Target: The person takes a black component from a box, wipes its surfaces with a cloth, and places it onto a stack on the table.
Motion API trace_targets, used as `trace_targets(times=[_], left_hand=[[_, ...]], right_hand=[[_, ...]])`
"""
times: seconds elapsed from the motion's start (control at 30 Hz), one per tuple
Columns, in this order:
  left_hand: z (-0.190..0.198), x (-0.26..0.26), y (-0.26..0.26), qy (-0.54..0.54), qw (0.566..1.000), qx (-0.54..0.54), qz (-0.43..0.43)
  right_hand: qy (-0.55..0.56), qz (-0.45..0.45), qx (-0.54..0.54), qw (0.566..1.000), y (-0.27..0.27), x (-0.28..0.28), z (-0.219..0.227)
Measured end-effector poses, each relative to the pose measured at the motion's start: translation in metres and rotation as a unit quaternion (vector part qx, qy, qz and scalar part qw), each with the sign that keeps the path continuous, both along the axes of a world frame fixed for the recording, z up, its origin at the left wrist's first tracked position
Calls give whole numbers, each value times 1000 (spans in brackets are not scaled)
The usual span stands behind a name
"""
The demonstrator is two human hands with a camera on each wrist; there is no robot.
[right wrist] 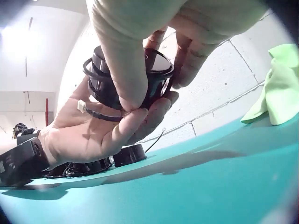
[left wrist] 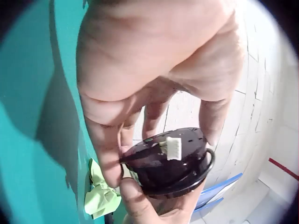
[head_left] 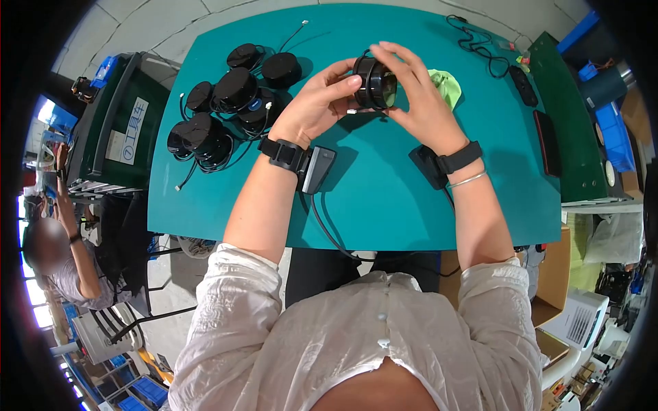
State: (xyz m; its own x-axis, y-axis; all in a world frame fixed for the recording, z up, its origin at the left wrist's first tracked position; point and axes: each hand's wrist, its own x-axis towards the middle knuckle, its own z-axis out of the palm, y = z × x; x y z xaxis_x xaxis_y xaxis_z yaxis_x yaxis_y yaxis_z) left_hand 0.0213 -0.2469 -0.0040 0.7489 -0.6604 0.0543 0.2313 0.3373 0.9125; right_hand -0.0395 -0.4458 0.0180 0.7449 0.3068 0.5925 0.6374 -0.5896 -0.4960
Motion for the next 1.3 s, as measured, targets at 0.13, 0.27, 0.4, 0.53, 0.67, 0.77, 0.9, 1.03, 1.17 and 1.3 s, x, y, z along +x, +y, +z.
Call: trace_targets(times=[0.13,0.27,0.4,0.53,0.67,0.77,0.9,1.03,1.17,1.3], left_hand=[[9,-6,-3,-36,997,-14,62],[5,-1,-6,-71,994,0,82],[11,-7,-9,-111,992,-4,63],[11,-8,-12,-157,986,17,59],[15,-10,-15,-178,981,24,66],[16,-12,-14,-139,988,18,64],[1,4,-5,-75,997,-4,18],[5,-1,-2,91,995,-16,-47],[5,-3,-2,25,1000,12,-8],[10,-4,-8,-122,986,38,105]], right_hand=[[88,1,91,992,-2,3,-8],[283,116,309,900,-10,4,-11],[343,103,360,861,-7,7,-12],[284,84,319,900,-6,8,-10],[234,76,321,914,-4,6,-9],[190,77,313,927,-5,10,-12],[50,21,167,984,-4,7,-8],[21,61,22,998,0,0,1],[3,54,20,998,-1,2,2],[154,34,143,977,-14,6,-7]])
